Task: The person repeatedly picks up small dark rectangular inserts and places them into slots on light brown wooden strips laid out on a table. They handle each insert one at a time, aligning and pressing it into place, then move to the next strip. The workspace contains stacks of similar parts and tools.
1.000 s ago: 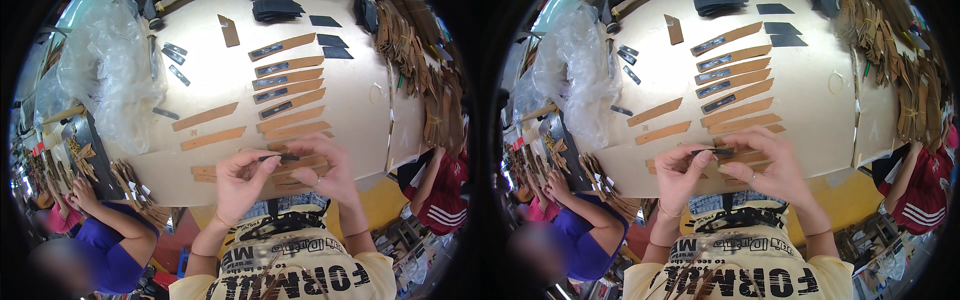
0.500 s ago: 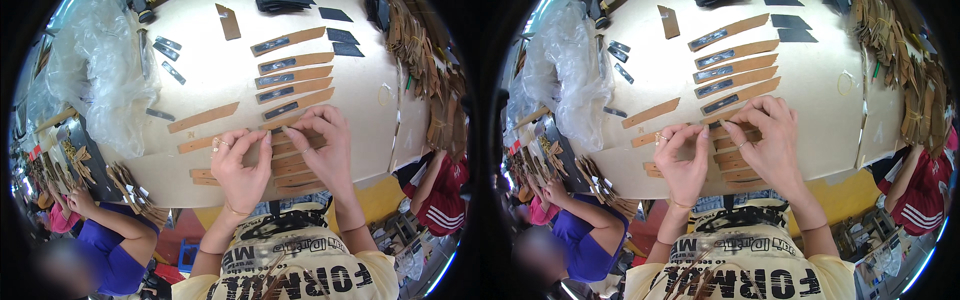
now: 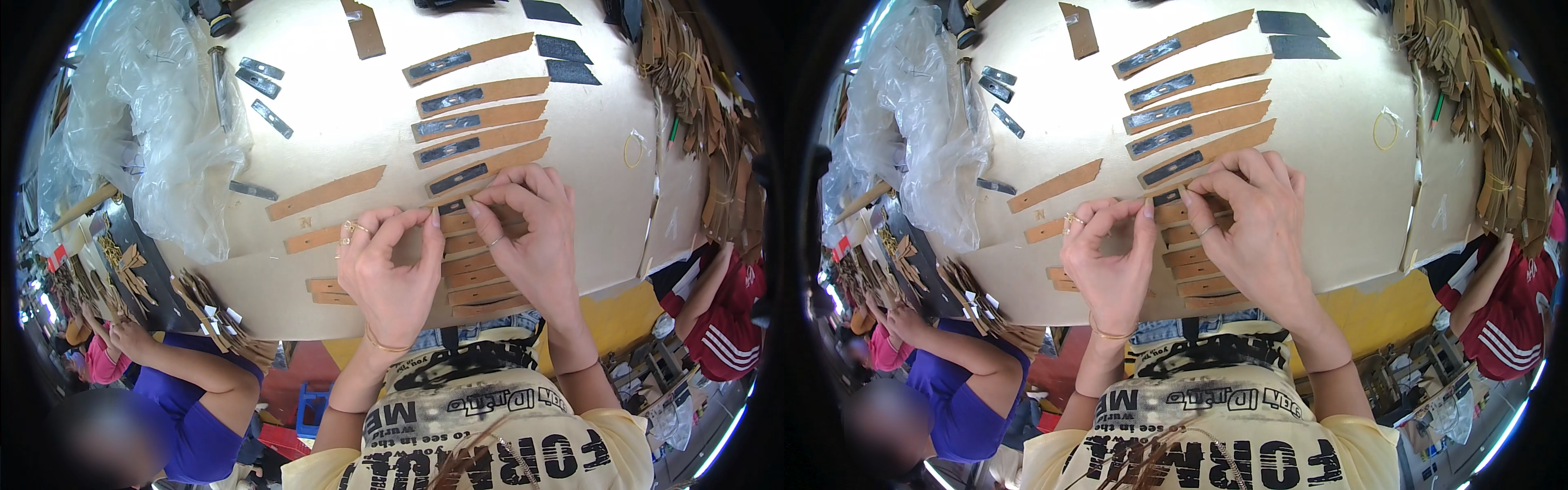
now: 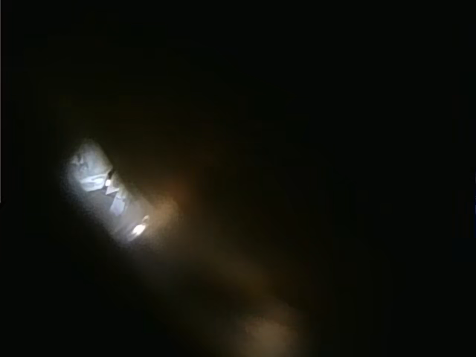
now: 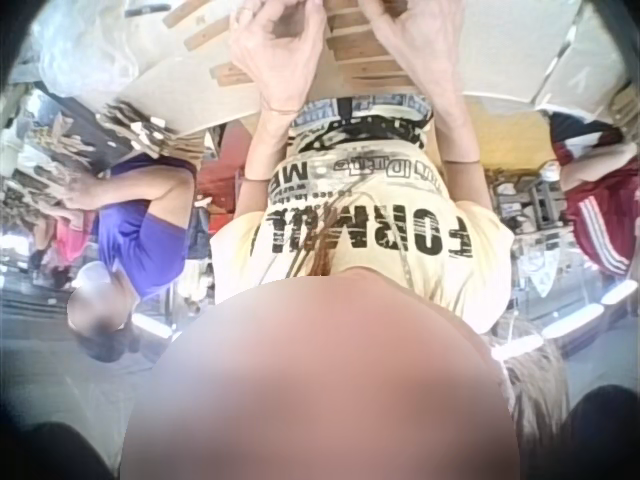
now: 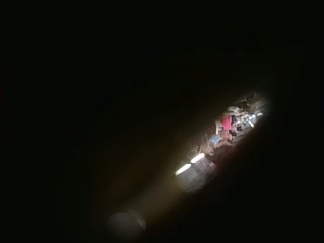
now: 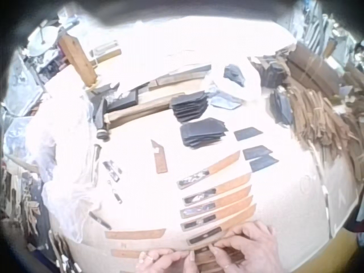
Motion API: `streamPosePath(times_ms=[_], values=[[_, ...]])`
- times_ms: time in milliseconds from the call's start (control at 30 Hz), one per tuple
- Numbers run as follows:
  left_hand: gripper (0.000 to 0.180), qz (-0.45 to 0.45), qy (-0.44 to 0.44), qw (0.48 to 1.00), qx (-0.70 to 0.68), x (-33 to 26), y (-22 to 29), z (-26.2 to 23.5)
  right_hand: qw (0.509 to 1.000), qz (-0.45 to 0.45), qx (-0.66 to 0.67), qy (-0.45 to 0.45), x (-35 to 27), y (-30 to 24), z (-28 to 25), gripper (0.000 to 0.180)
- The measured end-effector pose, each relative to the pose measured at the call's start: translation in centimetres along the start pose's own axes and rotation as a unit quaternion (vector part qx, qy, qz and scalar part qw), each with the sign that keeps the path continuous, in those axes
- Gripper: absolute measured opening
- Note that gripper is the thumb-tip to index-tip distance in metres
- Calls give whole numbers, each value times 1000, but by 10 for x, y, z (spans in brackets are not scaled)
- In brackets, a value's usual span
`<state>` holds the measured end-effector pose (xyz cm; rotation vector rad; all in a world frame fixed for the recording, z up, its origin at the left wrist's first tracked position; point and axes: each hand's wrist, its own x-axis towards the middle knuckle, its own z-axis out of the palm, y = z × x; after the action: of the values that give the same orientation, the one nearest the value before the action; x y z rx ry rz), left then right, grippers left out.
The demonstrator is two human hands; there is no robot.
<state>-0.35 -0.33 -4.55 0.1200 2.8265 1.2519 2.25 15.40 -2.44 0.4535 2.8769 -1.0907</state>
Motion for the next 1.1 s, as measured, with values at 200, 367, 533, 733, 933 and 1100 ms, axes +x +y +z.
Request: streamPosePath(times_ms=[200, 367, 533, 733, 933, 1100], values=[[8, -6, 1, 1000, 6, 0, 1, 1, 1000, 4, -3, -1, 1, -1, 1, 10], [8, -8, -1, 1000, 19, 0, 1, 1, 1000, 7, -11, -1, 2, -2, 1, 10], [8, -14, -9, 1000, 16, 0, 1, 1, 1000, 0, -16, 1, 2, -1, 1, 10], [10, 6, -1, 999, 33, -1, 1, 1, 1000, 0, -21, 6, 1, -1, 2, 10], [20, 55, 39, 997, 23, -6, -6, 3, 999, -19, -20, 24, 1, 1, 4, 9], [48, 168, 3, 962, 217, -21, -9, -3, 999, -17, -6, 37, -2, 4, 6, 29]])
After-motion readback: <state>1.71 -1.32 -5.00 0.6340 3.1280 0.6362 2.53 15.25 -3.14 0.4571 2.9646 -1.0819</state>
